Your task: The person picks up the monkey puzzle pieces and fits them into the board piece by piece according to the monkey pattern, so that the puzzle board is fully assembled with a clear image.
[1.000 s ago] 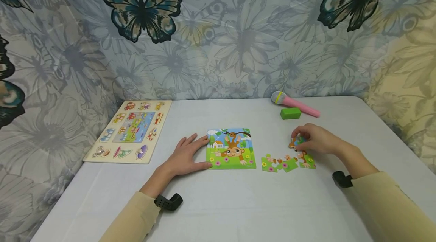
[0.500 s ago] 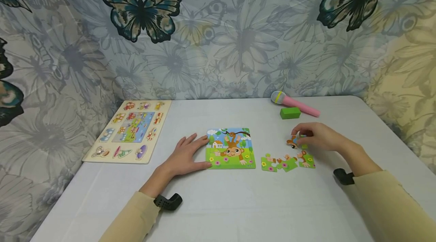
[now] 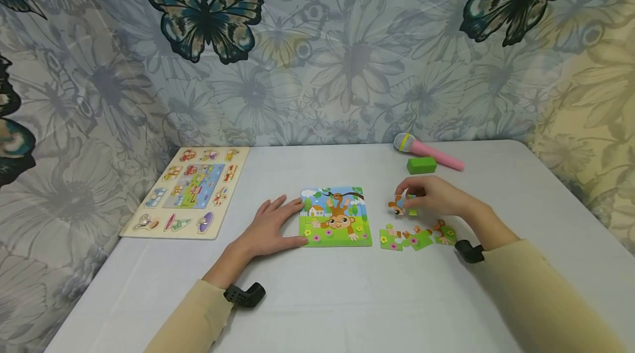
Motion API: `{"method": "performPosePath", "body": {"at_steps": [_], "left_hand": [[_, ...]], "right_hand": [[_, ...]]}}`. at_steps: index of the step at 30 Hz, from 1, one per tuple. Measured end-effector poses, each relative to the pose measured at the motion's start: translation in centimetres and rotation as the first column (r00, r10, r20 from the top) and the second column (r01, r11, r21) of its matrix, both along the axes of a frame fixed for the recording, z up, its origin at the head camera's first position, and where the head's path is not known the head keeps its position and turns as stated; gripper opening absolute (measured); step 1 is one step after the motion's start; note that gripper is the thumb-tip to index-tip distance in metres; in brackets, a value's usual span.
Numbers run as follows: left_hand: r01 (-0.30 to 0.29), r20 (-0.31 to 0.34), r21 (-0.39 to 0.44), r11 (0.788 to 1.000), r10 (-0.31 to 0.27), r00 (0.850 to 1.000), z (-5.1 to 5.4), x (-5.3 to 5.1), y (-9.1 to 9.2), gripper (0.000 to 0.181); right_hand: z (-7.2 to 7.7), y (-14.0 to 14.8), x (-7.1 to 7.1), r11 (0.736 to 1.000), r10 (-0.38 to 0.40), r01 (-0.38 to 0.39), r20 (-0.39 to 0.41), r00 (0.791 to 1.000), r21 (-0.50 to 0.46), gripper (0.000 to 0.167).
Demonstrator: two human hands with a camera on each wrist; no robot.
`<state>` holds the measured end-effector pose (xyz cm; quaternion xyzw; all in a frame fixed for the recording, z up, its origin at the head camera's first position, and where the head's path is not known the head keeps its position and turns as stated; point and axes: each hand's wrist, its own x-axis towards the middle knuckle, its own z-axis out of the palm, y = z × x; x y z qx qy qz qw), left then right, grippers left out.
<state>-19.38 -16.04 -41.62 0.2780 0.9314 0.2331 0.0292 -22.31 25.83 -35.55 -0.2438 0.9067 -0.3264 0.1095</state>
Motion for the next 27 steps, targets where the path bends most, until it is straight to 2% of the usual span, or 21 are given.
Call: {"method": "performPosePath", "body": {"at_steps": [5,14,19,27], "left_hand": [[0.002,-0.004,-0.002,1.0,-0.002,1.0,0.0,0.0,0.0,0.086],[0.005,-0.008,0.007,1.0,-0.005,1.0,-0.1,-0.1,0.0,0.085],[0.003,-0.007,-0.001,1.0,-0.003,1.0,-0.1,-0.1,0.0,0.086],[0.003,-0.005,-0.005,1.0,-0.003,1.0,-0.2,-0.1,-0.1,0.086]], "right_hand": [[-0.1,-2.2,-0.5,1.0,0.017,-0.017,0.026,1.0,-0.018,0.016],[-0.1,-6.8,-1.1,0.988,0.143,-0.14,0.039,0.989,-0.062,0.016],[-0.2,-8.6,-1.4,0.986,0.161,-0.16,0.029,0.986,-0.04,0.016],[-0.9,-9.8,-1.8,0.988,0.157,-0.157,0.039,0.987,-0.014,0.014]]}}
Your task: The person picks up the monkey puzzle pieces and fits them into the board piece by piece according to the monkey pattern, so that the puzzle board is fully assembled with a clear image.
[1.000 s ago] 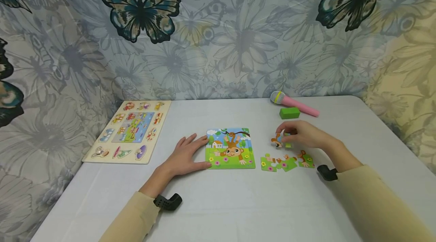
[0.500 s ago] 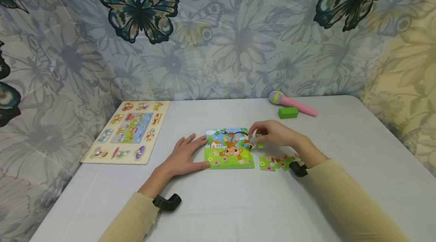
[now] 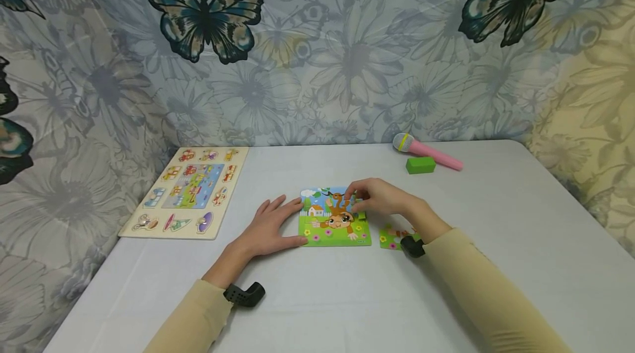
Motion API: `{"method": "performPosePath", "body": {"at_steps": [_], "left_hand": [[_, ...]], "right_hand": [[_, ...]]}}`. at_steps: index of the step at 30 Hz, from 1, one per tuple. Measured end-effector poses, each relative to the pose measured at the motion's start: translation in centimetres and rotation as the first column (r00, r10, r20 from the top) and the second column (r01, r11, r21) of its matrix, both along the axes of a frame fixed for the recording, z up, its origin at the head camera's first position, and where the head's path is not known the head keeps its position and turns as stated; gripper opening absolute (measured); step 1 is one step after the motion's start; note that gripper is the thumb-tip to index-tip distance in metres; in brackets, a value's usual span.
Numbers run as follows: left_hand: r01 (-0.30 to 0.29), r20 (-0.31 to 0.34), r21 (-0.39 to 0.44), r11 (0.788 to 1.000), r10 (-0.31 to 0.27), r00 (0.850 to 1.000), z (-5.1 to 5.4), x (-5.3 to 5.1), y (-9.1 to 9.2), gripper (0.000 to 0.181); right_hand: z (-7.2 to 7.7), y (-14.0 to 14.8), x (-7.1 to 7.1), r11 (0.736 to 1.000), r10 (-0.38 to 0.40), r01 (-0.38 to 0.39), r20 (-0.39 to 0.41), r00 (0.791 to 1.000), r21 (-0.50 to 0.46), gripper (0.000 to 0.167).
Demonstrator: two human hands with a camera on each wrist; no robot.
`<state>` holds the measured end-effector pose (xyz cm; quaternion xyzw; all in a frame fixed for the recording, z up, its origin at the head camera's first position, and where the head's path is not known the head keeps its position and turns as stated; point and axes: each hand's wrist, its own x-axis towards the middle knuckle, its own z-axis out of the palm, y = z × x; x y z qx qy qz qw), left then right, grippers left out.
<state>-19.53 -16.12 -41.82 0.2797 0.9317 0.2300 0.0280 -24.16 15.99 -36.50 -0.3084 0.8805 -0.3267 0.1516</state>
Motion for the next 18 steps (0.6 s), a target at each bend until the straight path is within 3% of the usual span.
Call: {"method": "performPosePath", "body": {"at_steps": [18], "left_hand": [[0.0,-0.005,0.004,1.0,0.0,1.0,0.0,0.0,0.0,0.086]], "right_hand": [[0.2,-1.6,0.0,0.984,-0.043,0.045,-0.016,0.999,0.171,0.021]]}}
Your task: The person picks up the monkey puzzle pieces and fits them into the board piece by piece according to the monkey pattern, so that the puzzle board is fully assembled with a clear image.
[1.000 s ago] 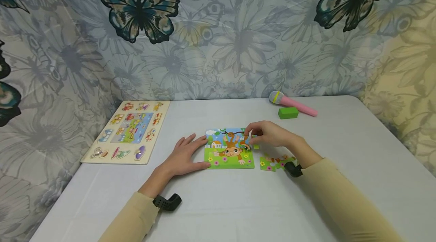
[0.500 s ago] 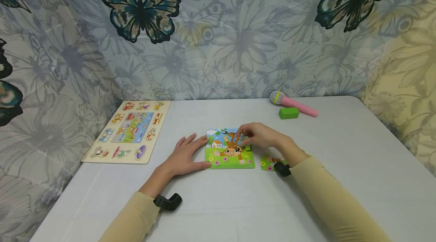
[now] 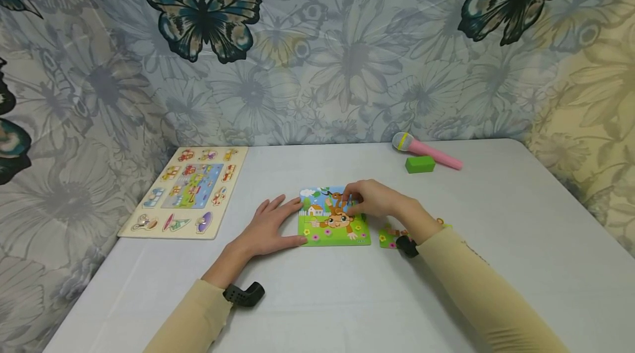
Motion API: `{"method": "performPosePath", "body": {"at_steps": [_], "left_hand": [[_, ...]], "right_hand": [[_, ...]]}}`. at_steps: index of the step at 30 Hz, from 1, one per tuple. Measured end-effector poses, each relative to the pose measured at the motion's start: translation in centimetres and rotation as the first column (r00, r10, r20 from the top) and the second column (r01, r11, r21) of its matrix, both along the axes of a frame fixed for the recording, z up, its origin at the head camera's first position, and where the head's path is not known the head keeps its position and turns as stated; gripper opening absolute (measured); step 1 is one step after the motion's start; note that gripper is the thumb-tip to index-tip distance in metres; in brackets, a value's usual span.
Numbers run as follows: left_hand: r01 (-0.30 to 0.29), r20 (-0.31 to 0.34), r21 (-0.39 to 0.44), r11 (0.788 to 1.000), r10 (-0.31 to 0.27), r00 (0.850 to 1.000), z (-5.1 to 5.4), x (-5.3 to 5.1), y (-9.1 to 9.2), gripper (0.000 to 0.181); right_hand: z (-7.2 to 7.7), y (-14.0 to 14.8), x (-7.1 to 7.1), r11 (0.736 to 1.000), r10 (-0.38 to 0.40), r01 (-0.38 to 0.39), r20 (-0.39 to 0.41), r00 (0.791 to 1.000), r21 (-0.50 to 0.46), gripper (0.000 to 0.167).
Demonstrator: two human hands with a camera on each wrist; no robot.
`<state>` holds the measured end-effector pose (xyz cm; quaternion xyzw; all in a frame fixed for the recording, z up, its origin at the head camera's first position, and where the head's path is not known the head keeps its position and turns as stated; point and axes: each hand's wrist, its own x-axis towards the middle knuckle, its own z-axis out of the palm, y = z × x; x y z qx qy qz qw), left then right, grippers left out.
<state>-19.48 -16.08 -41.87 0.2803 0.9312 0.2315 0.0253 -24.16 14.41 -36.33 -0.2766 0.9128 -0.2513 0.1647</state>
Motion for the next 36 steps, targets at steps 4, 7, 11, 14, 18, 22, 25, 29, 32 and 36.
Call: {"method": "performPosePath", "body": {"at_steps": [4,7,11,14,18,22,25,29,32,36], "left_hand": [[0.0,0.0,-0.001,1.0,0.0,1.0,0.0,-0.01,-0.01,0.086],[0.002,0.002,-0.002,1.0,-0.002,1.0,-0.01,0.01,-0.03,0.086],[0.004,0.0,-0.002,1.0,-0.004,1.0,-0.04,0.01,-0.07,0.086],[0.005,-0.002,0.001,1.0,-0.005,1.0,-0.03,0.01,-0.08,0.086],[0.009,-0.003,0.009,1.0,-0.009,1.0,0.05,0.01,-0.04,0.085],[0.011,-0.003,0.011,1.0,-0.011,1.0,0.11,-0.02,-0.02,0.085],[0.011,-0.007,0.009,1.0,-0.011,1.0,0.11,-0.04,-0.03,0.085],[0.011,-0.01,0.01,1.0,-0.01,1.0,0.05,-0.04,-0.06,0.085],[0.01,-0.009,0.011,1.0,-0.01,1.0,0.01,-0.03,-0.06,0.085],[0.01,-0.007,0.011,1.0,-0.01,1.0,0.02,-0.03,-0.02,0.085]], "right_hand": [[-0.03,0.0,0.03,1.0,0.007,-0.007,-0.014,1.0,0.015,0.021],[-0.14,0.04,0.04,1.0,0.011,-0.01,-0.023,1.0,0.016,0.021],[-0.14,0.02,0.12,1.0,0.017,-0.017,-0.027,0.999,0.007,0.02],[-0.1,-0.04,0.15,1.0,0.026,-0.026,-0.022,0.999,0.002,0.019],[-0.17,-0.08,0.12,0.999,0.035,-0.035,-0.008,0.999,-0.001,0.017],[-0.16,-0.17,0.17,0.999,0.041,-0.041,-0.001,0.999,-0.004,0.014],[-0.05,-0.27,0.28,0.999,0.042,-0.042,0.0,0.999,-0.005,0.013],[0.01,-0.25,0.41,0.999,0.043,-0.043,0.0,0.999,-0.015,0.014],[0.08,-0.03,0.53,0.998,0.041,-0.04,0.012,0.999,-0.043,0.014],[0.43,0.56,0.69,0.995,0.038,-0.036,0.018,0.999,-0.09,0.016]]}}
